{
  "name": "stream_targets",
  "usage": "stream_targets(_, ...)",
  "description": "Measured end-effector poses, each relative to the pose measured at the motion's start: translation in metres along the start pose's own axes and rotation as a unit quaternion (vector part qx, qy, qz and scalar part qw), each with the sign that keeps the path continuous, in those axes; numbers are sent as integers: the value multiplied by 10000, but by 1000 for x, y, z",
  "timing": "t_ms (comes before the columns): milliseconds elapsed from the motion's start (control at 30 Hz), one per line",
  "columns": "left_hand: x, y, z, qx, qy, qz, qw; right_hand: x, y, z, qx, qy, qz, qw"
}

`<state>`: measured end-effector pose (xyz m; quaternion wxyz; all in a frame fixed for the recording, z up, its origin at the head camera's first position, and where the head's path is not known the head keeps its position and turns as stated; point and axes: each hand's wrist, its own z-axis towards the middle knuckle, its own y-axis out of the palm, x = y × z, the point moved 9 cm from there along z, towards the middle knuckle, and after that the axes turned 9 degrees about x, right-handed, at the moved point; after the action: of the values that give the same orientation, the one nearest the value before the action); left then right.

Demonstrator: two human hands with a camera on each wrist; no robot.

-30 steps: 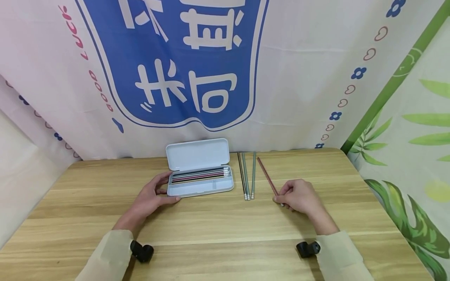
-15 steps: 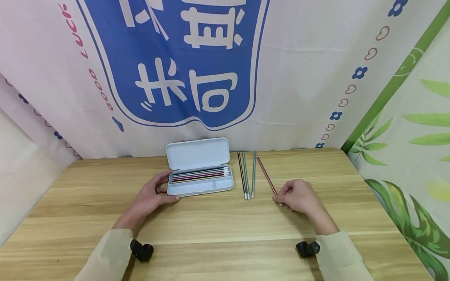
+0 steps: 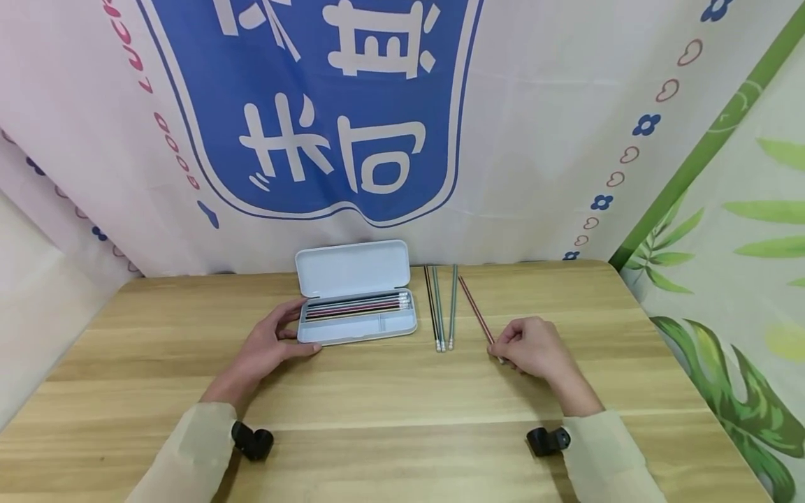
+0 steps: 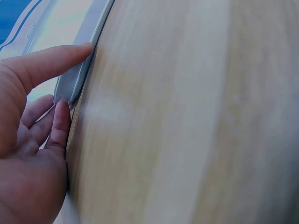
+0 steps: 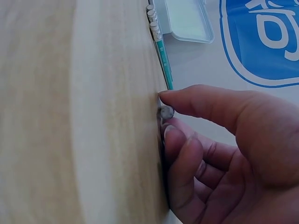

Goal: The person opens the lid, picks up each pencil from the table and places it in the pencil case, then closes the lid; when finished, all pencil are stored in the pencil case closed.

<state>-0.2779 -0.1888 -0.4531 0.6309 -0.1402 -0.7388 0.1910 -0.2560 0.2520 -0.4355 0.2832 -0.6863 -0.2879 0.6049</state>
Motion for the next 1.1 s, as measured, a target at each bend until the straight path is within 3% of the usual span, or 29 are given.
stream_targets(467,-1,1,0,-13,-36,-36,10000,2,1,0,-126,72,95,9998)
stream_targets(833,3,-3,6,44,110,35,9999,3,0,7,-380,286,1052,9933)
stream_targets(1100,1,1,3,-53,-16,-62,10000,8,1,6,-461,536,1626,9842)
